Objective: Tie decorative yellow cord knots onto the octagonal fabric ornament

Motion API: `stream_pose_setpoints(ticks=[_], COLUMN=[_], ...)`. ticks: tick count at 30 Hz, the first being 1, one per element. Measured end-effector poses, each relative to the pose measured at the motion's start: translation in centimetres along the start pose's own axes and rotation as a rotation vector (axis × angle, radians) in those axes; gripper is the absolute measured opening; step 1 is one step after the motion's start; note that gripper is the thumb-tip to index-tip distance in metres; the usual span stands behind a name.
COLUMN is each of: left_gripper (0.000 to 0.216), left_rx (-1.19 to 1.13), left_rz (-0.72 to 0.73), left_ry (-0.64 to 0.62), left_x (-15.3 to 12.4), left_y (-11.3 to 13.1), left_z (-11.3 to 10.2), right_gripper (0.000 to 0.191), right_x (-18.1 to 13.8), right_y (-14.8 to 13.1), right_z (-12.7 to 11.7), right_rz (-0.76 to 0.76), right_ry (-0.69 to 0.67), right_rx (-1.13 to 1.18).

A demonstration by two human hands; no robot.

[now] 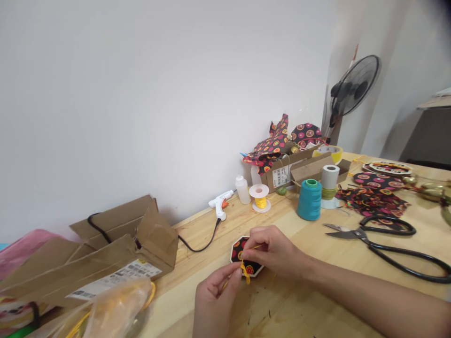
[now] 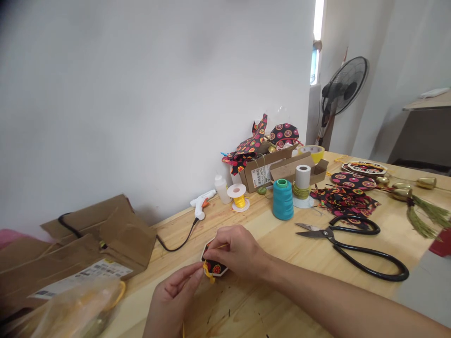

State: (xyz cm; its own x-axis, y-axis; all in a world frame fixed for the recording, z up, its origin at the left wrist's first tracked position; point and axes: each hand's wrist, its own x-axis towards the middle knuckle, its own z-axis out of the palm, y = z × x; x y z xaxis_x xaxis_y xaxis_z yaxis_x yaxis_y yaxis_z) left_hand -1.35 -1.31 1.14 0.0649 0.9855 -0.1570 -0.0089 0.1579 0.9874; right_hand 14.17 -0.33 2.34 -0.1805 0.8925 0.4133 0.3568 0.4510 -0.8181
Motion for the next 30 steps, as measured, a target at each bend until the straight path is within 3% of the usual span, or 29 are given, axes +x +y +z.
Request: stream_pose_setpoints(ticks=[6,9,15,20,24,30], left_gripper=[0.026,0.028,0.022,0.025,0.027,0.026], left_rx=[-0.001,0.016,-0.022,0.0,-0.019,-0.137], left_rz=[-0.041,-0.101,-0.06,-0.048,-0.092,-0.189], left_ry=[0.021,0.017,-0.042,-0.015,-0.032,-0.078], left_x=[0.0,0.0,-0.2,-0.5,-0.6,-0.8], left_y=[-0.1,-0.5,-0.6,0.1,0.6,0.8], left_z=[-0.1,-0.2,-0.1,0.2,0.3,0.1], right_gripper=[0.016,0.021,0.03,0.022,0.021,0.018], right_x=[0.1,0.2,0.3,0.2,-0.2,-0.9], right_y=[0.1,0.3,0.1,-0.3,-0.5,-0.9], right_z=[0.1,0.2,-0.7,-1.3,-0.3,0.9], right_rz=[0.033,0.169,0.552,0.626,0.49,0.069], right_ry=[-0.038,-0.076,-0.324,-0.515,-0.488,-0.226], right_rx=[0.003,0.06,0.591,0.876,0.696,-0.062])
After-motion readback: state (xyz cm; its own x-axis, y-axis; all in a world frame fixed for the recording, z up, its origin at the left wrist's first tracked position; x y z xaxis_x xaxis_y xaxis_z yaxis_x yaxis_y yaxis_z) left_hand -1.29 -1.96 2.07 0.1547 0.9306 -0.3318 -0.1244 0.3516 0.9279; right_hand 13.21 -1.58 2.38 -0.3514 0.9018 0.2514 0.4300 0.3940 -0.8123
